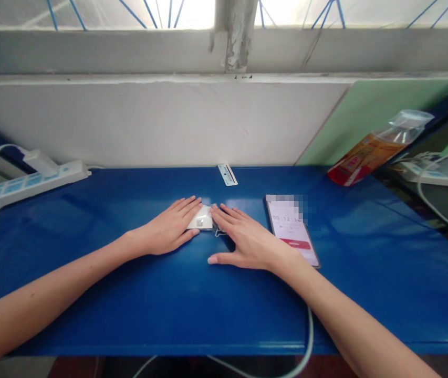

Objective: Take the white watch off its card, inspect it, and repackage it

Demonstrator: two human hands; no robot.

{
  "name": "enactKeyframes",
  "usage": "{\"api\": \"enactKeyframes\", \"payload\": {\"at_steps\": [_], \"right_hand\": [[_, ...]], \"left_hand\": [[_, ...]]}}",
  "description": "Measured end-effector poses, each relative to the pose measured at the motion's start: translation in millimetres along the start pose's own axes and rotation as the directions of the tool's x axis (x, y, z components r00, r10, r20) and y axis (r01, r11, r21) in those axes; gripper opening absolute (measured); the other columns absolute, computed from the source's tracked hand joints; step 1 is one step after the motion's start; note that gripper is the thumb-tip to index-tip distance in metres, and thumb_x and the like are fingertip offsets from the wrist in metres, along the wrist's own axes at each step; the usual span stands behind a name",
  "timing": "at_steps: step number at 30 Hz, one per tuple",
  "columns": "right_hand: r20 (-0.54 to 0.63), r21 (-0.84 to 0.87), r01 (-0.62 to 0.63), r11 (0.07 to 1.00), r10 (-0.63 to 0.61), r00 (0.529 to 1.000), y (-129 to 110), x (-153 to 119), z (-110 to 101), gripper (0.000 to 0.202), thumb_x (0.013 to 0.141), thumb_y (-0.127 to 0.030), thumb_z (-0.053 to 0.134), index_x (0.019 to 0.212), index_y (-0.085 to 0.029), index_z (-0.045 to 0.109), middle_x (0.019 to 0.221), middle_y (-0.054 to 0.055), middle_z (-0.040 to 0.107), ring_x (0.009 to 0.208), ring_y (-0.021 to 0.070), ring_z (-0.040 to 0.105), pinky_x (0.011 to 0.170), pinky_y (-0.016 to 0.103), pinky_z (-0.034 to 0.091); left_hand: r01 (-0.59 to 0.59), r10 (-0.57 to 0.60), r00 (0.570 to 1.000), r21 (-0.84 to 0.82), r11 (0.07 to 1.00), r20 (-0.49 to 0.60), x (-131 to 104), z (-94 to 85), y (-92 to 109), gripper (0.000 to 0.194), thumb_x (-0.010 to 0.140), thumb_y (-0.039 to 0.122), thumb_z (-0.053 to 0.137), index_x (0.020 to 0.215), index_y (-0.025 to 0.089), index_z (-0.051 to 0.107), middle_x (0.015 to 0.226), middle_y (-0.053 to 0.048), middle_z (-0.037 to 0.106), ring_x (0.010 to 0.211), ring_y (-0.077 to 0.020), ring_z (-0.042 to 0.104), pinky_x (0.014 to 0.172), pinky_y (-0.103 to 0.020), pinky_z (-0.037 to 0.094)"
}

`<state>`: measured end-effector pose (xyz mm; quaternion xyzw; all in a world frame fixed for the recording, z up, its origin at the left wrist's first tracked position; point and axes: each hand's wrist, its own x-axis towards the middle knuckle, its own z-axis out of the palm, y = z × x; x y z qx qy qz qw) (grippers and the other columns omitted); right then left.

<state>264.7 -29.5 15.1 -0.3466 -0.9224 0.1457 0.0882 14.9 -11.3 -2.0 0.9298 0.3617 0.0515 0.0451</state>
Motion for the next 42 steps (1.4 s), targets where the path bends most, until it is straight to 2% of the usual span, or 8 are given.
{"api": "enactKeyframes", "payload": {"at_steps": [8,13,18,22,26,33,38,42], "right_hand": [[-0.011,-0.068,0.0,0.998,-0.001,1.0,-5,1,6,0.105,0.076,-0.073,0.058,0.152,-0.007,0.027,0.154,0.022,0.029,0.143,0.0368,0.025,0.115,0.054,0.029],[-0.04,-0.076,-0.002,0.997,-0.001,0.999,-6,1,6,0.101,0.078,-0.072,0.056,0.151,-0.008,0.029,0.154,0.022,0.031,0.142,0.037,0.028,0.113,0.055,0.032],[-0.093,-0.082,-0.018,0.997,0.011,0.996,-3,6,-1,0.059,0.097,-0.048,0.042,0.144,-0.012,0.044,0.147,0.018,0.046,0.136,0.0311,0.043,0.11,0.049,0.038],[-0.224,-0.06,-0.01,0.998,-0.004,0.975,6,11,-1,0.038,0.099,-0.024,0.039,0.132,-0.015,0.056,0.137,0.015,0.057,0.126,0.027,0.053,0.105,0.045,0.044],[-0.386,-0.046,0.039,0.998,-0.053,0.921,16,14,2,0.031,0.095,-0.014,0.044,0.12,-0.019,0.063,0.121,0.012,0.067,0.11,0.0244,0.063,0.094,0.042,0.052],[-0.572,-0.13,0.082,0.988,-0.143,0.807,15,11,-12,0.016,0.093,-0.023,0.057,0.099,-0.022,0.072,0.096,0.008,0.071,0.085,0.0205,0.068,0.073,0.034,0.056],[-0.703,0.085,0.073,0.994,0.008,0.712,12,8,-21,0.015,0.091,-0.024,0.061,0.098,-0.024,0.074,0.102,0.008,0.073,0.089,0.0211,0.07,0.078,0.035,0.058],[-0.715,0.392,0.028,0.92,0.285,0.639,10,12,-19,0.016,0.086,-0.029,0.067,0.099,-0.023,0.075,0.094,0.006,0.077,0.082,0.022,0.072,0.074,0.036,0.06]], "left_hand": [[0.017,-0.017,0.999,0.009,1.0,0.03,1,-2.7,3,0.061,0.099,0.04,0.036,0.146,0.002,0.03,0.153,-0.024,0.03,0.145,-0.0331,0.025,0.115,-0.048,0.023],[0.01,-0.01,1.0,-0.022,1.0,-0.022,0,-2.4,2,0.061,0.098,0.041,0.038,0.145,0.003,0.032,0.152,-0.023,0.033,0.145,-0.0324,0.026,0.115,-0.049,0.024],[-0.016,0.013,0.997,-0.05,0.999,-0.071,-2,0.1,-2,0.06,0.098,0.041,0.041,0.146,0.007,0.033,0.152,-0.021,0.036,0.144,-0.0307,0.027,0.115,-0.049,0.024],[-0.052,0.046,0.996,-0.085,0.995,-0.08,-3,1.3,-4,0.056,0.101,0.041,0.036,0.148,0.01,0.03,0.153,-0.018,0.036,0.144,-0.0285,0.028,0.116,-0.049,0.022],[-0.099,0.086,0.991,-0.13,0.986,-0.102,-4,-0.7,-3,0.056,0.103,0.041,0.031,0.149,0.01,0.027,0.155,-0.016,0.033,0.145,-0.0253,0.026,0.118,-0.046,0.02],[-0.067,0.039,0.985,-0.166,0.984,-0.168,-4,-1.8,-1,0.055,0.102,0.041,0.034,0.149,0.014,0.026,0.155,-0.017,0.031,0.145,-0.0263,0.025,0.118,-0.05,0.023],[-0.034,-0.012,0.978,-0.211,0.977,-0.21,-3,1.2,-2,0.056,0.099,0.037,0.041,0.148,0.013,0.028,0.153,-0.02,0.034,0.143,-0.0296,0.031,0.115,-0.05,0.03],[0.002,-0.056,0.972,-0.228,0.974,-0.228,-4,4.4,-3,0.071,0.095,0.04,0.049,0.151,0.01,0.017,0.153,-0.023,0.032,0.142,-0.0316,0.032,0.115,-0.05,0.032]]}}
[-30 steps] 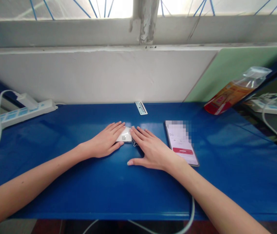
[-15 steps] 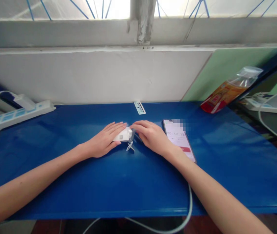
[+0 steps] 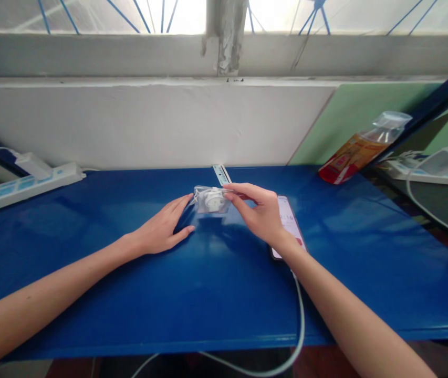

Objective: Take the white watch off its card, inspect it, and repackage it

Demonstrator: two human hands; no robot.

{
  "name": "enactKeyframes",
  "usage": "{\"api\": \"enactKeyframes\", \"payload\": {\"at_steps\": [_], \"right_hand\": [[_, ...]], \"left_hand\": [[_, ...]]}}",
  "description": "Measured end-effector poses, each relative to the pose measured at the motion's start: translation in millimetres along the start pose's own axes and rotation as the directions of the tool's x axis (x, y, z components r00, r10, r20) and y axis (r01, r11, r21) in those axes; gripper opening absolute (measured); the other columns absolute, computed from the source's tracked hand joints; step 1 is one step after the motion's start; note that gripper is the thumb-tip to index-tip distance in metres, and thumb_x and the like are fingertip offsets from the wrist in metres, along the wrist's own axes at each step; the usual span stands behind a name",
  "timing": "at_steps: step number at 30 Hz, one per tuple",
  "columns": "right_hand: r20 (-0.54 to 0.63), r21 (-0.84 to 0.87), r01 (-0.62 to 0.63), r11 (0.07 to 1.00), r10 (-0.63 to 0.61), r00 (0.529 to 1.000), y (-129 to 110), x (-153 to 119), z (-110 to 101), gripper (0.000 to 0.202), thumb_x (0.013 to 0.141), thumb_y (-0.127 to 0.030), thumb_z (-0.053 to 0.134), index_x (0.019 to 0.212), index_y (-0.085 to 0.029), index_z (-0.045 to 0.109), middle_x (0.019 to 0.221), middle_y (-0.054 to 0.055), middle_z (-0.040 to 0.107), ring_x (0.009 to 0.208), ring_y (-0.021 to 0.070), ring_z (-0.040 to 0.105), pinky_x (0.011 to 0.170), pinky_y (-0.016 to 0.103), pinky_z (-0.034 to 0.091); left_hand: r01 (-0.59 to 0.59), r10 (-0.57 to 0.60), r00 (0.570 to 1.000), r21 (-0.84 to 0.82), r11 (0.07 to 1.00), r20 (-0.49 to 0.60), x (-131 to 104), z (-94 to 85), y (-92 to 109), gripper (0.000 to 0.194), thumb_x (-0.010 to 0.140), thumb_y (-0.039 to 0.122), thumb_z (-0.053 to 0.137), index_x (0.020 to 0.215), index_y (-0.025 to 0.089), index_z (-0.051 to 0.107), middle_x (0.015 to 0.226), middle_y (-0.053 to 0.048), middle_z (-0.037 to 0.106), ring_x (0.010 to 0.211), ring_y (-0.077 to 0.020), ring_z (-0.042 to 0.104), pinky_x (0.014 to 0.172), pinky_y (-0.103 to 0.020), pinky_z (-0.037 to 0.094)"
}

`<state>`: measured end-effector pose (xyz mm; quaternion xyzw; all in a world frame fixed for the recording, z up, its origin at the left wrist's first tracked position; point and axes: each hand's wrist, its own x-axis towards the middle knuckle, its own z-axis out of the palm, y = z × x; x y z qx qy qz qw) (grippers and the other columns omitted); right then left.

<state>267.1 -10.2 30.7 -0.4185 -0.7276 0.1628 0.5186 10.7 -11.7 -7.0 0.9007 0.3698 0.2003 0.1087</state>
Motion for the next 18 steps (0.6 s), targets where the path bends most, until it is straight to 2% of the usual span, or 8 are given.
{"api": "enactKeyframes", "payload": {"at_steps": [2,4,6,9,13,16,18], "right_hand": [[-0.007,0.111,-0.148,0.983,0.15,0.989,1,-1,6,0.022,0.083,-0.032,0.069,0.101,-0.021,0.074,0.092,0.006,0.077,0.075,0.0214,0.072,0.068,0.036,0.061],[0.054,0.188,-0.245,0.951,0.239,0.97,2,-2,12,0.026,0.082,-0.034,0.069,0.103,-0.02,0.073,0.089,0.006,0.076,0.072,0.0206,0.071,0.065,0.035,0.06],[0.13,0.224,-0.298,0.928,0.274,0.953,3,-4,17,0.028,0.083,-0.036,0.067,0.106,-0.02,0.071,0.084,0.005,0.075,0.07,0.0196,0.07,0.063,0.035,0.059],[0.23,0.254,-0.333,0.908,0.277,0.933,6,-6,21,0.032,0.087,-0.036,0.062,0.115,-0.019,0.066,0.086,0.005,0.073,0.076,0.0201,0.069,0.07,0.037,0.059],[0.388,0.211,-0.272,0.939,0.175,0.905,11,-9,20,0.05,0.089,-0.032,0.059,0.137,-0.021,0.048,0.122,0.012,0.064,0.107,0.024,0.064,0.092,0.043,0.055],[0.455,0.066,-0.143,0.988,0.098,0.885,15,-12,19,0.063,0.091,-0.032,0.055,0.148,-0.021,0.031,0.138,0.016,0.053,0.122,0.0266,0.056,0.099,0.046,0.051],[0.498,-0.07,-0.034,0.997,0.065,0.865,18,-15,20,0.066,0.093,-0.034,0.052,0.151,-0.019,0.025,0.146,0.018,0.044,0.133,0.0291,0.046,0.107,0.051,0.042]], "left_hand": [[0.015,-0.015,1.0,-0.008,1.0,-0.006,-1,0.7,-1,0.083,0.092,0.043,0.053,0.154,0.011,0.007,0.155,-0.023,0.028,0.143,-0.0324,0.03,0.114,-0.05,0.032],[0.019,-0.019,1.0,-0.033,0.999,-0.023,-2,1.0,-1,0.097,0.088,0.046,0.06,0.154,0.014,-0.004,0.156,-0.023,0.023,0.143,-0.0332,0.029,0.114,-0.051,0.032],[0.009,-0.013,0.999,-0.064,0.998,-0.048,-2,0.8,-1,0.109,0.083,0.047,0.067,0.154,0.017,-0.011,0.158,-0.021,0.019,0.144,-0.0335,0.027,0.114,-0.051,0.032],[-0.018,0.012,0.998,-0.083,0.996,-0.069,-1,-1.0,-1,0.113,0.079,0.046,0.071,0.154,0.022,-0.01,0.161,-0.017,0.012,0.146,-0.0331,0.02,0.116,-0.05,0.029],[-0.045,0.037,0.996,-0.091,0.995,-0.084,1,-3.8,-2,0.11,0.078,0.049,0.072,0.155,0.024,-0.002,0.162,-0.014,0.01,0.147,-0.0326,0.016,0.117,-0.05,0.026],[-0.033,0.025,0.997,-0.112,0.993,-0.078,3,-3.5,-5,0.11,0.075,0.051,0.075,0.155,0.02,0.006,0.159,-0.016,0.022,0.146,-0.0321,0.023,0.117,-0.049,0.027],[-0.011,0.003,0.998,-0.121,0.993,-0.065,4,-2.1,-8,0.109,0.072,0.053,0.076,0.154,0.018,0.013,0.156,-0.017,0.028,0.144,-0.0329,0.027,0.116,-0.05,0.028]]}}
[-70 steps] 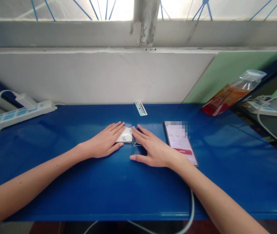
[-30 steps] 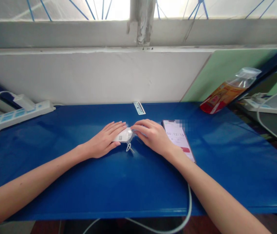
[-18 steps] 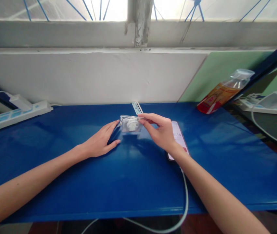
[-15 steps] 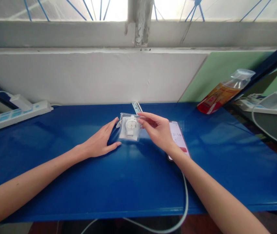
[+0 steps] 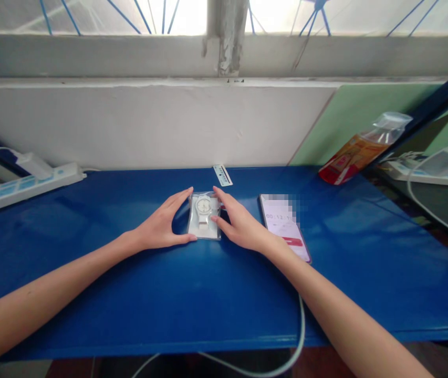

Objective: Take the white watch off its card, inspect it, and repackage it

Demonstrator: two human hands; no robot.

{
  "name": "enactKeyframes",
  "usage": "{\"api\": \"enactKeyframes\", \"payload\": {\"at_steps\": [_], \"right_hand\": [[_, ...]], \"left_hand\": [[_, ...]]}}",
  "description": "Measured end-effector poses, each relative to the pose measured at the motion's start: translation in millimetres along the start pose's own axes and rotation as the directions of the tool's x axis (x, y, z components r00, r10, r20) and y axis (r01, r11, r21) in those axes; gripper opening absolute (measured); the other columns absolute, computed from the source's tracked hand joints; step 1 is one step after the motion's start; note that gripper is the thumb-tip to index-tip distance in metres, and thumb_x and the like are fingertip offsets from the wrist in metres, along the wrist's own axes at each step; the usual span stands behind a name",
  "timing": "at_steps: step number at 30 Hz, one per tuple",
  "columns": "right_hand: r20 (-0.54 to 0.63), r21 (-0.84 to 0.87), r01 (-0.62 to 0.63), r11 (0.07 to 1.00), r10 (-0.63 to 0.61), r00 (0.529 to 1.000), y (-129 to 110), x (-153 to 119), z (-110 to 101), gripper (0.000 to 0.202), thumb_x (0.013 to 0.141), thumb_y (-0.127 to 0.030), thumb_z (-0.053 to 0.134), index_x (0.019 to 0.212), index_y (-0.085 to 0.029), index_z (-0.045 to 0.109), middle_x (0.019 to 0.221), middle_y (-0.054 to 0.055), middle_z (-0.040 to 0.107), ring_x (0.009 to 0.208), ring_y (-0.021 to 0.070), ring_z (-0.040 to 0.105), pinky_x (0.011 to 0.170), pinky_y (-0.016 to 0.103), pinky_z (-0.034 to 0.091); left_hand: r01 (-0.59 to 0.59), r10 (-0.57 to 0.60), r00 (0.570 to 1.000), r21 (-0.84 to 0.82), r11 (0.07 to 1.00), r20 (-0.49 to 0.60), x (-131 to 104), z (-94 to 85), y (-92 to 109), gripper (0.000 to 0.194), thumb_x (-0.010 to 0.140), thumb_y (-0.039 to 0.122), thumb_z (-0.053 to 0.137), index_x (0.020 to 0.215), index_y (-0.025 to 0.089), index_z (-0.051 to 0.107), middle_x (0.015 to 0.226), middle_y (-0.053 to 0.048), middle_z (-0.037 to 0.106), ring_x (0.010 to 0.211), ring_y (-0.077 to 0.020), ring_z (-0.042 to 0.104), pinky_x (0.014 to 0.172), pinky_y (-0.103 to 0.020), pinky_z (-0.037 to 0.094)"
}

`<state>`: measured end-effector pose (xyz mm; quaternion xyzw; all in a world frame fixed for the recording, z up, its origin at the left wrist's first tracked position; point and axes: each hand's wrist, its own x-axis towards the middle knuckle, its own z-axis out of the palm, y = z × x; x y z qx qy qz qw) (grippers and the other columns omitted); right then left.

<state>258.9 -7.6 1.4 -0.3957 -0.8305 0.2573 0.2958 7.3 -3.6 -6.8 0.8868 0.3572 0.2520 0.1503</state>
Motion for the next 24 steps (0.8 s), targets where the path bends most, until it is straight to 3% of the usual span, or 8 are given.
{"api": "enactKeyframes", "payload": {"at_steps": [4,8,15,24], "right_hand": [[0.082,-0.269,0.014,0.963,0.008,0.997,1,-2,2,0.068,0.096,-0.041,0.044,0.153,-0.013,0.02,0.159,0.022,0.022,0.146,0.0342,0.021,0.114,0.056,0.028],[0.109,-0.387,0.078,0.919,-0.038,0.993,-1,-2,-1,0.068,0.098,-0.043,0.04,0.154,-0.012,0.017,0.16,0.02,0.017,0.147,0.0335,0.015,0.115,0.055,0.026],[0.265,-0.372,0.144,0.917,-0.044,0.963,-3,-3,-7,0.105,0.082,-0.068,0.054,0.155,-0.008,0.009,0.158,0.024,0.015,0.146,0.0356,0.018,0.115,0.054,0.029],[0.271,-0.369,0.095,0.924,0.009,0.962,-8,-2,-7,0.105,0.078,-0.072,0.056,0.152,-0.005,0.024,0.155,0.025,0.028,0.143,0.0373,0.026,0.114,0.054,0.032]], "left_hand": [[0.034,-0.034,0.999,0.018,0.999,0.023,0,2.5,-1,0.104,0.073,0.057,0.073,0.152,0.014,0.021,0.154,-0.019,0.032,0.143,-0.0348,0.029,0.116,-0.051,0.028],[0.04,-0.041,0.999,0.053,0.998,0.024,-1,3.0,2,0.103,0.075,0.06,0.07,0.152,0.014,0.02,0.154,-0.019,0.031,0.143,-0.0351,0.028,0.116,-0.051,0.028],[-0.001,0.001,1.0,0.103,0.995,0.004,-2,-0.8,8,0.104,0.072,0.067,0.067,0.151,0.014,0.023,0.149,-0.021,0.038,0.139,-0.037,0.034,0.113,-0.053,0.03],[0.034,-0.034,0.999,0.221,0.975,-0.004,-2,-2.8,13,0.089,0.073,0.07,0.062,0.139,0.013,0.046,0.131,-0.02,0.053,0.126,-0.0371,0.046,0.11,-0.053,0.033]]}}
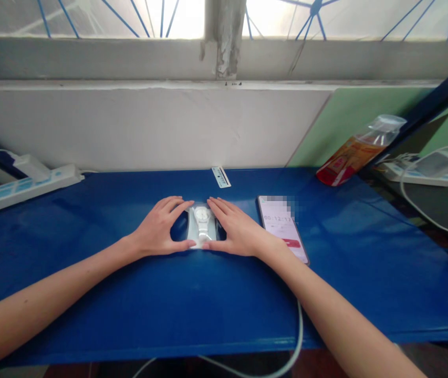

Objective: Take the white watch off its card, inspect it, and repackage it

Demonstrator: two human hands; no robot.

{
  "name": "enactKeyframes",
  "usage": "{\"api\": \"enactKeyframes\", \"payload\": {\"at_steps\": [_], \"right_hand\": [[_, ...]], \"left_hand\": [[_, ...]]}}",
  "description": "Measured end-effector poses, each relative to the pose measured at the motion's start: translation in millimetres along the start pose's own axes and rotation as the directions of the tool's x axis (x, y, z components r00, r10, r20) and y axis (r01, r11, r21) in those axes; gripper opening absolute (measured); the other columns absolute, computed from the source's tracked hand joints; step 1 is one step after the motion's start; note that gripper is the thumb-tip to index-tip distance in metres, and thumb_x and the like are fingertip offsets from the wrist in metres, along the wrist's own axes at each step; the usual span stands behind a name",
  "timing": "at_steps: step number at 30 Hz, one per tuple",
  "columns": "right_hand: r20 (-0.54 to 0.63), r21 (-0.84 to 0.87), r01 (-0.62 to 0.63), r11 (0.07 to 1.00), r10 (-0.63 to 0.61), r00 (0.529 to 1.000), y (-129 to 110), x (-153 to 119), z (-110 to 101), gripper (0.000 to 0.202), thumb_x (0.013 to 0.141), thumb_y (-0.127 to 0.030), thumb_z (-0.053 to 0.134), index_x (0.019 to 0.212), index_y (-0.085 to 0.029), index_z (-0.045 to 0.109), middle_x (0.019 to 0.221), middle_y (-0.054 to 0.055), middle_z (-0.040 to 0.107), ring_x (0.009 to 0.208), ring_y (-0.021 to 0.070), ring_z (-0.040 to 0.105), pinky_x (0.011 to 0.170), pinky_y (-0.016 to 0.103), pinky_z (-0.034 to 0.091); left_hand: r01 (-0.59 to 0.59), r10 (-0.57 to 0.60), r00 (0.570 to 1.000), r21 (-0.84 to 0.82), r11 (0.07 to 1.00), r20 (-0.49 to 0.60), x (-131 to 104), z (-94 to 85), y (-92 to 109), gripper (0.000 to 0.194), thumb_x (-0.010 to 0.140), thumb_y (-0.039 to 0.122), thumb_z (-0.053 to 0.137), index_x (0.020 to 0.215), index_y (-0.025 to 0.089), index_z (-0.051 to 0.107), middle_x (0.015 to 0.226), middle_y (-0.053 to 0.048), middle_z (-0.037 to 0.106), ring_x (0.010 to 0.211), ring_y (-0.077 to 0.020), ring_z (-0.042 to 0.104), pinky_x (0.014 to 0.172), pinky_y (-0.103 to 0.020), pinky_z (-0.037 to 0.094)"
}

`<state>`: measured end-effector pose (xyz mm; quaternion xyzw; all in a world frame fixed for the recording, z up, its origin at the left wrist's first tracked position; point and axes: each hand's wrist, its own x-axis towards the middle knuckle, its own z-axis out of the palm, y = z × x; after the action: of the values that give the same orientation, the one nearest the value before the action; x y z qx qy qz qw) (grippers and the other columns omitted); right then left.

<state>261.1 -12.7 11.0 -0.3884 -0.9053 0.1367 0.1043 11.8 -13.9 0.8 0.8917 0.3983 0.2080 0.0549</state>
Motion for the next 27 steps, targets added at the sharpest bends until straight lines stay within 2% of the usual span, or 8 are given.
{"api": "enactKeyframes", "payload": {"at_steps": [3,5,8,12,16,23,27], "right_hand": [[0.0,-0.018,-0.031,0.999,0.031,1.0,-1,1,0,0.106,0.078,-0.074,0.053,0.151,-0.002,0.026,0.155,0.026,0.027,0.144,0.0363,0.024,0.115,0.051,0.029],[-0.013,-0.022,-0.05,0.999,0.049,0.999,0,2,2,0.105,0.078,-0.074,0.053,0.152,-0.004,0.025,0.156,0.024,0.026,0.145,0.0364,0.021,0.116,0.052,0.028],[-0.032,-0.023,-0.067,0.998,0.066,0.997,2,1,4,0.104,0.079,-0.074,0.053,0.154,-0.009,0.021,0.157,0.022,0.025,0.146,0.0372,0.018,0.115,0.055,0.028],[-0.012,-0.035,-0.067,0.997,0.067,0.998,6,0,5,0.105,0.079,-0.075,0.051,0.154,-0.008,0.019,0.157,0.022,0.022,0.146,0.0368,0.017,0.115,0.054,0.027],[0.008,-0.024,-0.039,0.999,0.039,0.999,11,2,1,0.106,0.077,-0.075,0.054,0.153,-0.008,0.023,0.156,0.023,0.027,0.143,0.0386,0.025,0.113,0.056,0.03],[-0.037,-0.021,-0.092,0.996,0.091,0.995,8,12,-7,0.102,0.064,-0.072,0.07,0.142,-0.012,0.043,0.139,0.023,0.052,0.129,0.0419,0.049,0.102,0.056,0.043],[-0.05,-0.036,-0.11,0.993,0.108,0.993,5,11,-5,0.104,0.066,-0.073,0.068,0.142,-0.008,0.042,0.142,0.025,0.048,0.132,0.0412,0.044,0.105,0.055,0.04]], "left_hand": [[0.018,-0.019,0.999,0.013,1.0,0.031,0,2.8,-2,0.089,0.076,0.069,0.06,0.142,0.011,0.043,0.141,-0.021,0.047,0.134,-0.0368,0.039,0.112,-0.052,0.03],[0.035,-0.036,0.996,0.016,0.999,0.077,0,4.6,-3,0.091,0.079,0.069,0.057,0.146,0.011,0.037,0.149,-0.021,0.039,0.14,-0.0363,0.032,0.114,-0.052,0.027],[0.075,-0.078,0.989,0.033,0.997,0.125,0,5.7,-3,0.091,0.082,0.07,0.052,0.15,0.013,0.031,0.153,-0.018,0.035,0.145,-0.0347,0.024,0.117,-0.053,0.021],[0.103,-0.108,0.984,0.041,0.994,0.141,1,5.0,-3,0.094,0.081,0.072,0.052,0.149,0.011,0.031,0.157,-0.019,0.025,0.147,-0.0341,0.018,0.117,-0.051,0.019],[0.056,-0.057,0.981,0.012,0.998,0.184,2,5.0,-4,0.096,0.082,0.073,0.05,0.151,0.011,0.027,0.157,-0.018,0.026,0.146,-0.0324,0.021,0.118,-0.051,0.017],[0.023,-0.027,0.976,0.017,1.0,0.217,4,-0.2,-8,0.099,0.079,0.075,0.052,0.151,0.012,0.027,0.156,-0.019,0.028,0.145,-0.0337,0.026,0.116,-0.051,0.018],[0.013,-0.017,0.972,0.021,1.0,0.235,5,-3.2,-11,0.099,0.079,0.073,0.054,0.15,0.01,0.028,0.155,-0.019,0.029,0.144,-0.0327,0.027,0.116,-0.05,0.02]]}}
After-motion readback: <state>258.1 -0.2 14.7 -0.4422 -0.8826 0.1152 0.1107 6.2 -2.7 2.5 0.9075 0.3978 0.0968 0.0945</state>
